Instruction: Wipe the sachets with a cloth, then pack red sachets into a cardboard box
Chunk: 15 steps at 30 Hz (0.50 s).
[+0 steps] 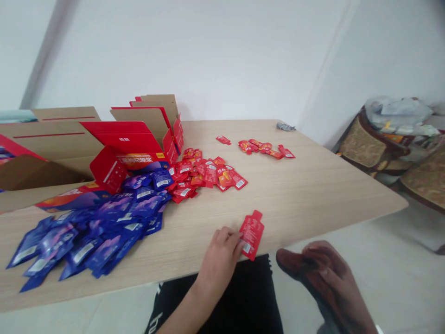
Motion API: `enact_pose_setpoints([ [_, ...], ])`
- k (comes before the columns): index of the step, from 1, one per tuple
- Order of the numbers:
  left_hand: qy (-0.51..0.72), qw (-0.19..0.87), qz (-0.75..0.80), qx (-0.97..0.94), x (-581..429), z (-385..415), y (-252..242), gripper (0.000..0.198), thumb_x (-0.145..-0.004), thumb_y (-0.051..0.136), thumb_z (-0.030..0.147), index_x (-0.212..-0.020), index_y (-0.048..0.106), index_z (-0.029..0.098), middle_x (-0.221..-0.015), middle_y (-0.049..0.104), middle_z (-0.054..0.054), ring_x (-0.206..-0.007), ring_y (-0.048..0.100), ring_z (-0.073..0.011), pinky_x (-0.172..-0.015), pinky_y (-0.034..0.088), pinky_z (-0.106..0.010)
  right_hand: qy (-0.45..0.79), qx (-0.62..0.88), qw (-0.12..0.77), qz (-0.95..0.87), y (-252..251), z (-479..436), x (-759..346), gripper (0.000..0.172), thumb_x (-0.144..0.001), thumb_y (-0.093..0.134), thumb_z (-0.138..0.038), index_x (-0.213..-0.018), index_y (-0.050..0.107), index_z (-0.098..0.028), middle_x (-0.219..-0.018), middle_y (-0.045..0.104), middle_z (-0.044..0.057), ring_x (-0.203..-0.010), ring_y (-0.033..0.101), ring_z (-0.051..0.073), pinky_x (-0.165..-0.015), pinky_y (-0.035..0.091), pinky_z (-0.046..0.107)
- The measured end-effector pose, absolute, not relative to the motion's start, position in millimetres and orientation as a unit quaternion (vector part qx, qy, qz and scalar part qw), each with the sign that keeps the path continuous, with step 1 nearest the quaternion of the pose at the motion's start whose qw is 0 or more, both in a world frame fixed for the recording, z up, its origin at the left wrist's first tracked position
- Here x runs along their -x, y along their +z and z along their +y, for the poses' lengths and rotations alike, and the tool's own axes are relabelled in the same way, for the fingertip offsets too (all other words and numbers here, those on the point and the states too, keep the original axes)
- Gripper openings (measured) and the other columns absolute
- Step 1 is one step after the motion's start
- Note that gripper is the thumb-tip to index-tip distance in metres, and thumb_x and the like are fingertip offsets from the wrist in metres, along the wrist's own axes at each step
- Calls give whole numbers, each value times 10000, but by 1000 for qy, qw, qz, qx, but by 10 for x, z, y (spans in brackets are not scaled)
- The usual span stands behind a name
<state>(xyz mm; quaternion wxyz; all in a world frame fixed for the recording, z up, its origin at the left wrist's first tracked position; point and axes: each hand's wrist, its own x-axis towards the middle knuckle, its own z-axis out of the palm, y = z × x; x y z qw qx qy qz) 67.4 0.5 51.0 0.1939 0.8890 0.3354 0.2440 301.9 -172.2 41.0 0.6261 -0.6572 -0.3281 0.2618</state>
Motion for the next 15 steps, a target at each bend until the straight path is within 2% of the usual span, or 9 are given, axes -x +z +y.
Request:
enact_pose_setpoints([
  [3,248,133,302,-911,-601,-98,516,288,-970,678,239,-1258,694,228,-1279,650,-124,-1123,651,-282,-975,613,-460,263,651,667,-251,514,-1612,-3014,430,-826,730,-587,-1101,620,-275,-1020,747,80,-947,740,329,-759,610,415],
  [6,247,104,217,-939,-477,-177,485,352,-985,663,269,-1332,649,211,-1357,639,-137,-1219,630,-293,-1031,599,-456,182,688,657,-249,738,-1368,-2988,448,-847,729,-578,-1126,627,-242,-1089,752,102,-966,737,326,-768,618,425],
  [9,249,73,146,-955,-366,-187,391,380,-998,649,273,-1367,627,188,-1401,647,-125,-1316,598,-297,-1083,574,-448,85,707,617,-335,962,-1059,-2870,437,-846,752,-559,-1105,654,-221,-1109,761,102,-1048,718,305,-924,579,425],
  [12,255,52,103,-960,-324,-154,294,337,-1027,604,254,-1356,637,189,-1434,651,-86,-1363,579,-280,-1124,543,-436,45,711,501,-492,1014,-796,-2681,371,-875,761,-490,-1129,663,-238,-1106,755,67,-1020,707,259,-932,553,391],
  [15,263,52,93,-959,-336,-123,255,259,-1044,564,202,-1273,683,179,-1303,734,-60,-1259,658,-245,-1108,548,-404,59,659,347,-665,871,-641,-2531,288,-910,753,-378,-1158,659,-267,-1150,740,45,-1076,673,254,-963,521,392],
])
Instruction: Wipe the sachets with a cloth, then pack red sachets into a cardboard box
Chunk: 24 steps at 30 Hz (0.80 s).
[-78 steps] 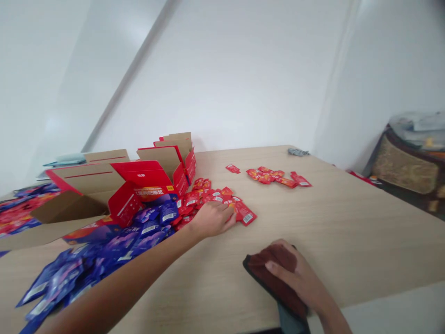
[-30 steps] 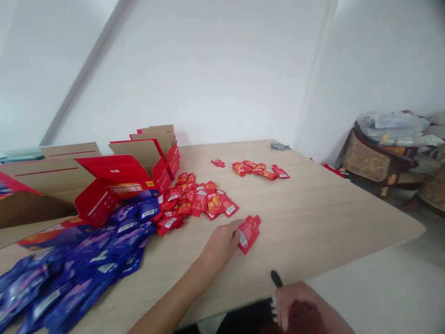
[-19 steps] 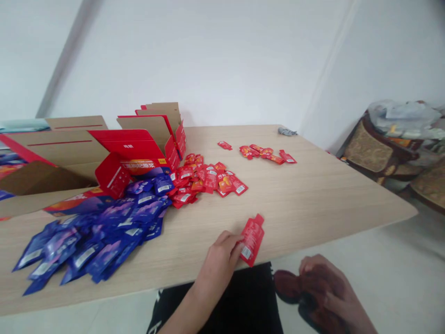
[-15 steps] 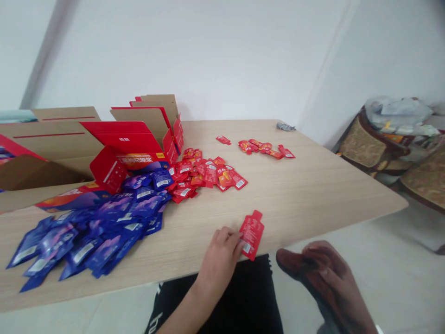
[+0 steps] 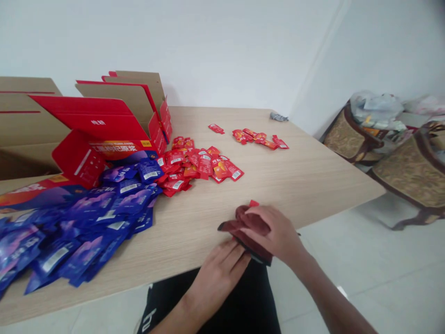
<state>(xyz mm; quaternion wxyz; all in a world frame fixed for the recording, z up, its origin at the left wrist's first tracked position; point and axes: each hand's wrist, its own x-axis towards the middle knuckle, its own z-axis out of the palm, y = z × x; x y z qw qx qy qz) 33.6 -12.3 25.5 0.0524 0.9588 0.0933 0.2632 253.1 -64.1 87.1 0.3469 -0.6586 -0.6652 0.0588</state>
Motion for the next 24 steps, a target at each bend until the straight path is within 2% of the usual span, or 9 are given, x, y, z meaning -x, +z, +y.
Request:
enact_pose_setpoints([
  [3,273,56,89,-956,-357,-103,267,247,-1055,531,161,-1233,701,150,-1212,774,-51,-1163,705,-217,-1070,564,-367,54,642,273,-714,689,-556,-2517,273,-901,771,-340,-1133,644,-273,-1141,731,45,-1089,648,273,-972,512,415],
  [7,297,41,80,-951,-362,-77,277,315,-1084,449,144,-1315,663,152,-1331,736,-38,-1225,685,-215,-1034,579,-381,18,663,252,-705,590,-372,-2736,292,-915,763,-370,-1147,613,-275,-1149,726,54,-1054,639,287,-941,527,441],
  [11,305,45,87,-947,-364,-69,251,342,-1107,389,162,-1303,669,175,-1312,747,-18,-1214,694,-191,-1021,580,-374,-47,697,225,-679,667,-139,-3077,264,-946,721,-372,-1164,614,-268,-1125,729,68,-1030,643,305,-889,549,452],
  [13,313,52,94,-944,-372,-75,239,345,-1114,377,179,-1285,677,180,-1297,754,-18,-1196,703,-180,-1009,582,-364,-105,718,241,-645,769,-130,-3173,270,-950,709,-374,-1176,615,-262,-1135,726,84,-1032,641,323,-883,547,469],
  [16,328,66,104,-936,-387,-90,230,342,-1117,377,202,-1271,682,184,-1278,762,-24,-1172,712,-177,-992,581,-353,-151,710,332,-603,929,-312,-3068,328,-941,717,-410,-1198,590,-252,-1147,712,98,-1031,648,314,-907,538,460],
  [18,334,77,106,-933,-395,-98,223,334,-1113,387,205,-1239,695,180,-1229,776,-34,-1137,724,-189,-971,585,-356,-104,680,357,-632,968,-493,-2852,330,-937,723,-419,-1191,582,-263,-1125,711,84,-1013,660,286,-889,542,422],
  [20,334,92,111,-932,-402,-102,216,332,-1105,407,204,-1070,735,171,-1026,802,-36,-984,753,-197,-899,601,-355,-8,634,315,-707,921,-634,-2616,280,-936,725,-378,-1157,590,-273,-1097,718,69,-993,674,266,-868,548,396],
  [22,332,105,112,-931,-411,-103,212,352,-1094,433,197,-901,726,166,-828,763,-23,-823,742,-190,-844,604,-353,51,605,283,-742,808,-690,-2455,229,-932,724,-328,-1110,591,-274,-1060,720,58,-997,680,262,-861,553,390],
  [24,331,110,106,-931,-421,-103,217,320,-1082,458,170,-903,722,158,-840,762,-25,-830,740,-187,-881,597,-360,63,608,278,-741,686,-667,-2408,247,-918,739,-319,-1102,583,-268,-1069,715,63,-1038,675,272,-870,558,398],
])
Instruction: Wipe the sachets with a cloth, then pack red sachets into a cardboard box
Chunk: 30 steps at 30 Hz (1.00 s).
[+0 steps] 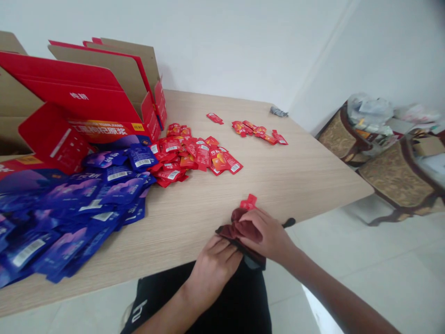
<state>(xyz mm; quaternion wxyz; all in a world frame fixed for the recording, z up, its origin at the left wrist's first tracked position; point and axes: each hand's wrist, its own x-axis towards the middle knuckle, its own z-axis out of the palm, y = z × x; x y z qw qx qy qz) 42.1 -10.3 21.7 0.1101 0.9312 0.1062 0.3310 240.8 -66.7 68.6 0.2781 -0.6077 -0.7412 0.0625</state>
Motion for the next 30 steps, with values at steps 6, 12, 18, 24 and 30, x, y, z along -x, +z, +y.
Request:
enact_pose_setpoints([
  [6,356,84,105,-925,-421,-94,236,279,-1093,443,155,-1081,722,161,-1129,800,-34,-1063,748,-192,-907,583,-334,40,628,255,-734,610,-478,-2578,289,-899,769,-350,-1104,581,-269,-1086,704,58,-1050,668,270,-866,560,400],
  [12,359,90,109,-923,-418,-96,192,292,-1104,434,187,-1067,724,187,-1273,766,-27,-1153,732,-198,-939,573,-358,-27,662,213,-718,656,-252,-2807,307,-904,775,-344,-1126,580,-257,-1092,700,59,-1048,646,278,-867,552,407],
  [18,381,110,118,-910,-436,-110,112,308,-1108,433,216,-1033,732,205,-1222,787,-14,-1143,736,-183,-951,564,-347,-100,686,177,-698,670,27,-3129,222,-947,726,-370,-1105,610,-265,-1058,718,53,-1003,660,271,-804,550,374],
  [24,397,113,125,-902,-444,-116,64,298,-1100,457,218,-1014,743,206,-1221,787,-20,-1139,736,-175,-980,563,-339,-181,708,313,-606,953,-134,-3148,314,-966,677,-433,-1181,573,-230,-1121,703,109,-1024,654,303,-874,537,427],
  [30,367,111,122,-916,-423,-131,134,267,-1075,489,148,-1027,749,185,-1095,812,-33,-1058,756,-170,-970,582,-328,22,623,253,-740,827,-534,-2577,262,-930,721,-363,-1129,576,-274,-1085,706,61,-1018,667,267,-859,552,389],
])
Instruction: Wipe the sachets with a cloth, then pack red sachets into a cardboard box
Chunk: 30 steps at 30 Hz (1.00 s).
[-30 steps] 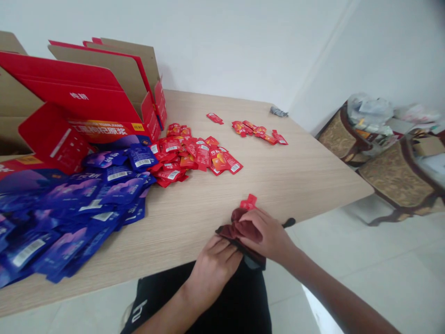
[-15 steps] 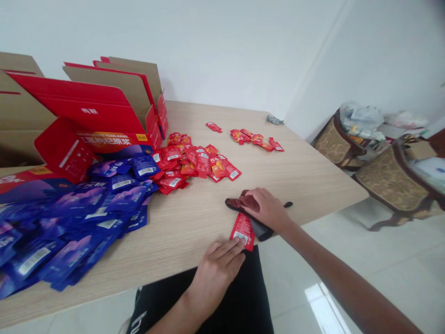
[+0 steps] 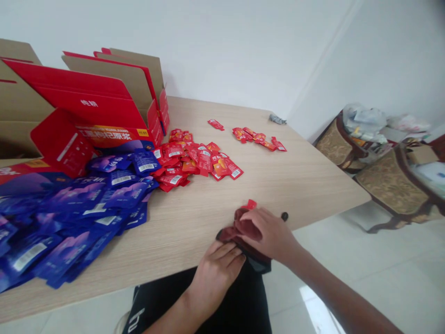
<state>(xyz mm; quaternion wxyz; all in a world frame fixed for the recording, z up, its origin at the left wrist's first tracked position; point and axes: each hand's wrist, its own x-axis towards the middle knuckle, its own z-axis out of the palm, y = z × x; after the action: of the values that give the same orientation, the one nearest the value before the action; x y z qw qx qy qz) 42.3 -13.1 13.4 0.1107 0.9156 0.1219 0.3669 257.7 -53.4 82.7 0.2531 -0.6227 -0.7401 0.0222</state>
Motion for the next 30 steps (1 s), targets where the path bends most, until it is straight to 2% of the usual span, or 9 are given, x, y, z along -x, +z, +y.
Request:
enact_pose_setpoints([
  [6,370,105,115,-916,-417,-124,148,269,-1087,469,167,-1033,732,183,-1266,769,-38,-1167,728,-193,-959,585,-353,3,657,238,-715,610,-285,-2740,254,-924,732,-348,-1119,595,-261,-1104,712,71,-1058,658,278,-897,549,429],
  [13,380,118,121,-909,-412,-124,120,312,-1104,430,211,-1017,730,200,-1229,783,-25,-1144,735,-200,-951,581,-363,-101,709,230,-660,683,121,-3260,217,-967,673,-416,-1109,648,-254,-1060,719,83,-1017,651,286,-853,533,405],
  [15,358,111,112,-920,-403,-94,200,311,-1106,409,202,-1131,719,191,-1241,776,-37,-1145,729,-206,-971,575,-369,-138,737,291,-595,713,129,-3388,309,-973,643,-480,-1146,641,-224,-1087,710,115,-1032,643,303,-882,519,435],
  [17,322,112,104,-934,-396,-59,312,328,-1100,402,182,-1301,662,176,-1245,767,-58,-1144,720,-218,-984,570,-375,-152,759,396,-494,713,80,-3471,435,-944,648,-571,-1177,630,-205,-1103,711,122,-1021,654,303,-896,512,440],
  [21,288,130,102,-943,-414,-32,414,389,-1053,515,155,-1439,565,168,-1221,754,-75,-1120,699,-241,-986,562,-384,-71,755,553,-345,589,-92,-3490,528,-867,712,-631,-1181,637,-214,-1083,732,93,-968,680,285,-877,513,423],
  [23,293,104,115,-943,-442,-49,343,404,-1024,578,164,-1428,578,177,-1260,733,-90,-1139,687,-269,-984,562,-410,-35,744,581,-329,501,-155,-3469,527,-852,728,-627,-1162,648,-208,-1094,735,94,-975,678,280,-902,506,429],
  [26,274,35,145,-950,-485,-79,184,454,-993,608,145,-1443,575,200,-1433,642,-109,-1292,613,-327,-1025,545,-464,-19,734,596,-325,414,-187,-3458,537,-851,717,-637,-1147,656,-194,-1125,733,106,-1000,673,275,-927,503,430],
  [28,255,4,147,-956,-501,-83,123,484,-991,574,102,-1466,556,194,-1502,593,-101,-1361,565,-318,-1071,522,-457,-11,730,603,-322,396,-180,-3470,545,-853,712,-642,-1153,657,-190,-1145,729,108,-1019,670,273,-936,503,428],
  [30,254,-6,140,-957,-499,-70,126,459,-1001,531,83,-1448,572,175,-1470,622,-99,-1329,592,-297,-1068,526,-434,1,727,607,-322,396,-170,-3487,545,-853,713,-644,-1148,662,-189,-1140,731,104,-1020,671,271,-932,507,425],
])
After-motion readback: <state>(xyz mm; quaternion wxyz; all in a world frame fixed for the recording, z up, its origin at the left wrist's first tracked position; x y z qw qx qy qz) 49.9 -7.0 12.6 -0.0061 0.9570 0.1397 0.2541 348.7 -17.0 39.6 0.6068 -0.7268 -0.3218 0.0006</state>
